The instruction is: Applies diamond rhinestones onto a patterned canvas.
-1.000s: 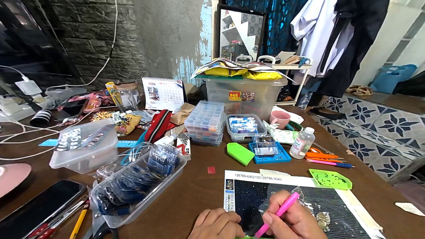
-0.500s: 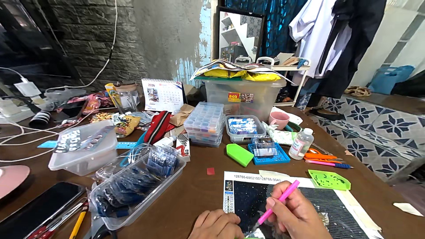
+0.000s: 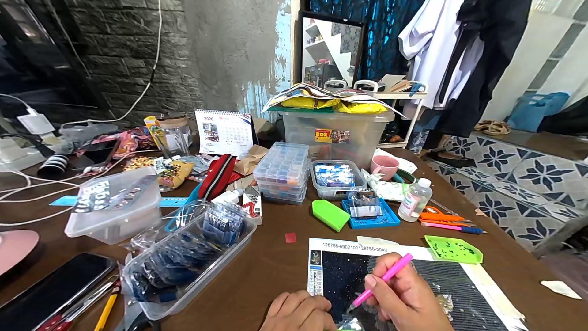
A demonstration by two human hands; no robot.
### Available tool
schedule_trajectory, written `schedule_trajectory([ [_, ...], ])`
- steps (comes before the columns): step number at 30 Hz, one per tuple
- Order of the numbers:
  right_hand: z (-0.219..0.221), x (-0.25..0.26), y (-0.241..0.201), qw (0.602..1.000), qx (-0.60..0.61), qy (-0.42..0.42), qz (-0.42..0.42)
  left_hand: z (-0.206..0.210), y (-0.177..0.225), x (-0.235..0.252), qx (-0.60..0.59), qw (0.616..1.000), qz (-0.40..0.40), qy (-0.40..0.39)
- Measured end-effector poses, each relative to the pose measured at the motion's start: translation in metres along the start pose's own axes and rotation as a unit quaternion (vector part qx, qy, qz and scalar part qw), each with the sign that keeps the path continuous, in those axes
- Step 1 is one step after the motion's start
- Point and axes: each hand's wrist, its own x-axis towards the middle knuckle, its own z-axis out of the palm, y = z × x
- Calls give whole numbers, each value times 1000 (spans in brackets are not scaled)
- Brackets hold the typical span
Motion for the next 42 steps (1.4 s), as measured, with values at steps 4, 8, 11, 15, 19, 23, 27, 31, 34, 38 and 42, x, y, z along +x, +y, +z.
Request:
schedule_trajectory([
  [4, 0, 0, 0, 1000, 1, -3, 4, 0, 1, 0, -1, 1000, -1, 1],
  [8, 0, 0, 1, 1000, 0, -3, 2, 0, 1, 0, -1, 1000, -2, 1],
  [11, 0, 0, 1, 1000, -1, -6, 0, 0, 0, 0, 1, 1000, -2, 3],
  [15, 0, 0, 2, 1000, -6, -9, -8, 0, 0, 0, -1, 1000, 1, 3],
  [19, 0, 0, 2, 1000, -9, -9, -10, 0, 0, 0, 0, 1000, 1, 2],
  [23, 0, 0, 2, 999, -27, -16, -25, 0, 0, 0, 0, 1000, 0, 1],
  [27, -1, -2, 5, 989, -98, -38, -105, 1, 0, 0, 4, 1000, 2, 5],
  [31, -2, -3, 4, 975, -142, -57, -163, 1, 0, -1, 2, 1000, 3, 7],
  [34, -3, -2, 6, 989, -76, -31, -124, 1, -1, -1, 1, 1000, 4, 7],
  [38, -3, -4, 3, 993, 7, -55, -100, 1, 0, 0, -1, 1000, 3, 10],
  [42, 0, -7, 4, 987, 7, -106, -122, 1, 0, 0, 1, 1000, 0, 6],
])
